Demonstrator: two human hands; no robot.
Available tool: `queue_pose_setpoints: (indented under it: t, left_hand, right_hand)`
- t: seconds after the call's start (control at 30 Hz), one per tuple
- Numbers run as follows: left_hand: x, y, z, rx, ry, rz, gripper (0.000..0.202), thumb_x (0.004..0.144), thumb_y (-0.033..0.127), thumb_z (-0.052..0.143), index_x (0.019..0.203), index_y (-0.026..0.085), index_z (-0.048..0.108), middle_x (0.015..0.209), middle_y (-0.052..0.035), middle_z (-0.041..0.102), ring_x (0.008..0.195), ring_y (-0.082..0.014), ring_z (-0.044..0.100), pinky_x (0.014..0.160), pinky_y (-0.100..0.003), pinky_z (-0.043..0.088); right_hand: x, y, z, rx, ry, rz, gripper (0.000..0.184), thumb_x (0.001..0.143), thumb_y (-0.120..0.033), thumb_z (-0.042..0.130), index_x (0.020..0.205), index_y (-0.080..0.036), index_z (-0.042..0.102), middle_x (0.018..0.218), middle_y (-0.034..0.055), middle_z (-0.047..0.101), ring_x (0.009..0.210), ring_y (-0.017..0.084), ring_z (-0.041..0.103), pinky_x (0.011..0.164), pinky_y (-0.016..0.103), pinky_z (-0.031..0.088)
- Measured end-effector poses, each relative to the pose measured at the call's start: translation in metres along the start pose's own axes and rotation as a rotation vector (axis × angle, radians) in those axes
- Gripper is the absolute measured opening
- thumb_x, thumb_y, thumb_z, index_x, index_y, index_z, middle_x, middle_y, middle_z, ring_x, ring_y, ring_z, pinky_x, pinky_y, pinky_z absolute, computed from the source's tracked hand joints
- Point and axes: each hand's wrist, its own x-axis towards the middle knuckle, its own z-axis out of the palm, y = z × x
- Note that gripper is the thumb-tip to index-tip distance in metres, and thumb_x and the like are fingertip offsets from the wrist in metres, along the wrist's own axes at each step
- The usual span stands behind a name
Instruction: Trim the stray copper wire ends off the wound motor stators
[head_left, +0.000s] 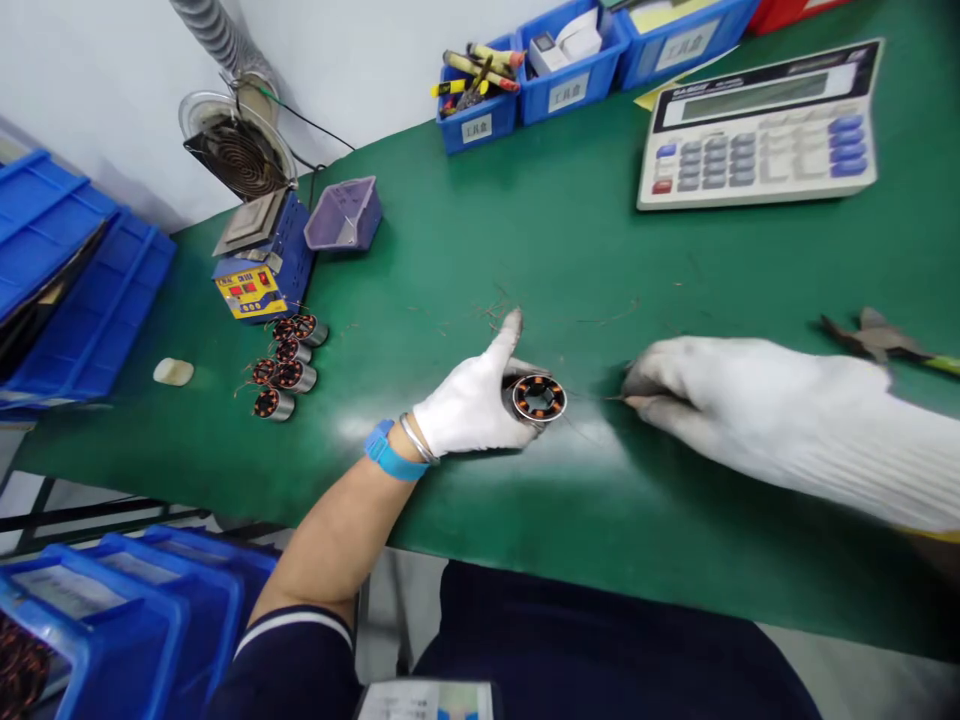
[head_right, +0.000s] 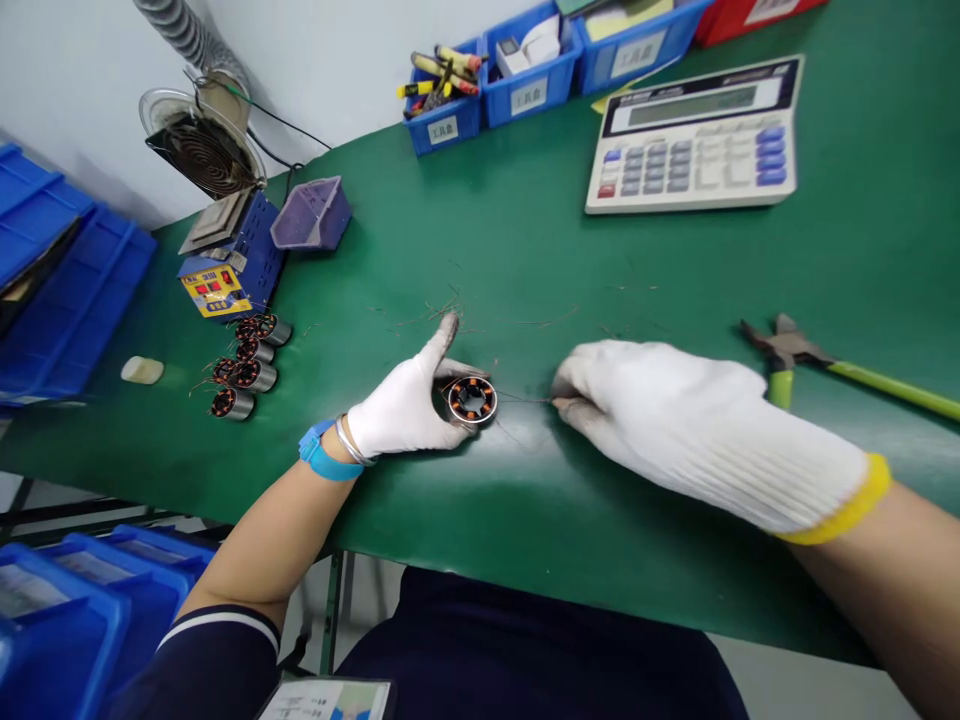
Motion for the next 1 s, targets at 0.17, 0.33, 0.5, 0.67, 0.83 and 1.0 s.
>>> queue_pose_setpoints:
  t: [0.17,0.33,0.5,0.67,0.83,1.0]
  left_hand:
    - [0.000,0.001,-0.003,0.003,-0.004,0.011,0.122,0.069,0.022,0.072,0.165,0.011,-0.003,0.126,-0.0146,0.075,0.114,-0.0236,0.072,0.102,-0.037,0.055]
    - [-0.001,0.004,-0.002,0.005,-0.001,0.010,0.119,0.069,0.020,0.069,0.165,0.010,-0.002,0.126,-0.0128,0.075,0.113,-0.0232,0.072,0.100,-0.035,0.056]
    - [0.000,0.002,-0.001,0.022,-0.015,0.017,0.115,0.070,0.022,0.069,0.165,0.009,0.005,0.128,-0.0124,0.074,0.115,-0.0245,0.071,0.104,-0.036,0.054]
    - [-0.005,0.009,-0.009,0.098,0.018,-0.028,0.126,0.053,0.047,0.090,0.158,0.009,0.032,0.143,-0.0218,0.059,0.126,-0.0358,0.061,0.109,-0.047,0.051]
    - [-0.009,0.017,-0.007,0.122,0.097,-0.144,0.068,0.059,0.047,0.087,0.117,0.019,0.063,0.117,-0.0113,0.067,0.103,-0.0271,0.066,0.091,-0.042,0.057]
    - [-0.007,0.017,-0.004,0.154,0.156,-0.184,0.039,0.061,0.039,0.082,0.085,0.021,0.058,0.085,-0.0002,0.062,0.073,-0.0159,0.058,0.069,-0.031,0.052]
  right_hand:
    - [0.003,-0.024,0.013,0.142,0.316,-0.164,0.055,0.091,-0.048,0.042,0.141,-0.028,0.056,0.148,0.0093,0.055,0.086,0.022,0.065,0.064,0.036,0.045]
    - [0.006,-0.038,0.027,-0.270,0.097,-0.260,0.046,0.098,-0.031,0.027,0.121,-0.026,0.067,0.096,0.0081,0.068,0.067,0.020,0.058,0.055,0.032,0.020]
    - [-0.003,-0.027,0.030,-0.326,0.129,-0.248,0.036,0.097,-0.032,0.035,0.110,-0.025,0.068,0.087,0.0075,0.066,0.064,0.020,0.057,0.055,0.034,0.013]
    - [-0.003,-0.020,0.031,-0.089,0.170,-0.205,0.047,0.099,-0.043,0.032,0.133,-0.028,0.061,0.116,0.0081,0.072,0.084,0.025,0.067,0.057,0.032,0.030]
    - [-0.008,-0.022,0.033,0.011,0.134,-0.242,0.061,0.094,-0.061,0.040,0.143,-0.028,0.052,0.119,0.0099,0.072,0.086,0.029,0.068,0.057,0.033,0.031]
    - [-0.010,-0.024,0.048,-0.212,0.202,-0.247,0.049,0.101,-0.048,0.027,0.128,-0.026,0.062,0.088,0.0070,0.068,0.064,0.022,0.058,0.054,0.034,0.014]
